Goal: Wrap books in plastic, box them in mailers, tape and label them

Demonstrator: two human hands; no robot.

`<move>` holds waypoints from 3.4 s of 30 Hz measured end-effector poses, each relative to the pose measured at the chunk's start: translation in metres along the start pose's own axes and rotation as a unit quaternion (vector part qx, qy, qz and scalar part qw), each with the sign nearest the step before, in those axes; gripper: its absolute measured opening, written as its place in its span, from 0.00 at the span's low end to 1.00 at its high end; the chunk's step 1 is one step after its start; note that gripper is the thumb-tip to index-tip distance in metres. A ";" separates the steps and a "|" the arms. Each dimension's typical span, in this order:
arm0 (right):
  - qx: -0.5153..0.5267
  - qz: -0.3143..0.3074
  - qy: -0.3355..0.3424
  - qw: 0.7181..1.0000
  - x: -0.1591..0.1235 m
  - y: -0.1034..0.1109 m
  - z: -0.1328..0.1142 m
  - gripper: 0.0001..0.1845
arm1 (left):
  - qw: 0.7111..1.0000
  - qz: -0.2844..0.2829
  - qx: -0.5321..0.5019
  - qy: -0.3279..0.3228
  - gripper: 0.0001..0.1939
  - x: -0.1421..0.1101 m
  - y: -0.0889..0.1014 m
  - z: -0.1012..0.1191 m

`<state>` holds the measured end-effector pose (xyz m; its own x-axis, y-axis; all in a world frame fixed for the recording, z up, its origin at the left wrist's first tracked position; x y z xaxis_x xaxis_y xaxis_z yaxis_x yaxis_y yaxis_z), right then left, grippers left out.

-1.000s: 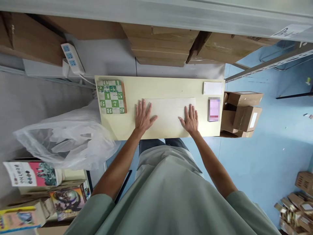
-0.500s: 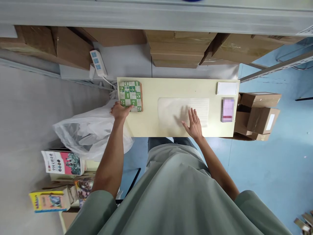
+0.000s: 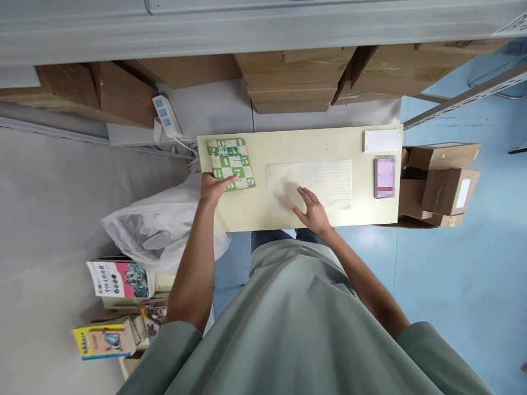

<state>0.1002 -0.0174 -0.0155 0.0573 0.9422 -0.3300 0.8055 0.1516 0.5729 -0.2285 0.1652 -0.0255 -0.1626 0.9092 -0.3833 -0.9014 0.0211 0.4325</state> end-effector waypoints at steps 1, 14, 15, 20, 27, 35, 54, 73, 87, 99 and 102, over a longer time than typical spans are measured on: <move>0.040 -0.005 -0.013 0.999 0.005 0.002 -0.004 0.41 | 1.000 0.000 -0.005 0.006 0.31 -0.010 -0.003 0.006; 0.323 0.093 -0.125 0.933 0.007 0.041 -0.008 0.53 | 0.964 -0.245 -0.099 -0.008 0.45 -0.149 -0.148 0.036; 0.315 0.116 -0.136 0.932 0.001 0.044 -0.001 0.53 | 0.961 -0.259 -0.097 -0.026 0.45 -0.157 -0.160 0.036; 0.322 0.130 -0.159 0.924 -0.024 0.053 0.030 0.50 | 0.958 -0.278 -0.059 -0.034 0.36 -0.178 -0.187 0.021; 0.308 0.183 -0.142 0.923 -0.023 0.069 0.063 0.47 | 0.959 -0.273 -0.054 -0.052 0.27 -0.161 -0.209 0.004; 0.230 0.201 -0.138 0.942 0.019 0.080 0.116 0.40 | 0.970 -0.227 -0.001 -0.084 0.17 -0.129 -0.255 0.001; 0.114 0.229 -0.155 0.954 0.032 0.052 0.130 0.36 | 0.973 -0.204 -0.104 0.039 0.23 -0.110 -0.258 -0.014; 0.112 0.242 -0.263 0.927 0.027 0.100 0.160 0.14 | 0.987 -0.144 -0.074 0.003 0.21 -0.114 -0.255 -0.016; 0.102 0.198 -0.151 0.963 0.028 0.082 0.122 0.29 | 0.983 0.036 0.178 0.030 0.25 -0.095 -0.159 -0.035; 0.157 0.123 -0.204 0.958 0.036 0.086 0.131 0.15 | 0.994 -0.090 -0.039 -0.053 0.20 -0.124 -0.162 0.019; 0.180 0.109 -0.219 0.953 0.042 0.087 0.136 0.12 | 0.978 -0.170 -0.084 -0.086 0.22 -0.136 -0.198 0.047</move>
<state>0.2527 -0.0055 -0.0814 0.4230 0.7123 -0.5602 0.8922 -0.2195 0.3946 -0.0092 0.0564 -0.0210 0.2156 0.9181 -0.3324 -0.9470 0.2797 0.1582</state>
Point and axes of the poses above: each hand's wrist, its own x-axis towards the middle knuckle, its own y-axis out of the back of the hand, z = x × y, the point moved 5 cm from there along x, towards the middle knuckle, and after that the axes turned 6 degrees about -y, right-handed, at the moved point
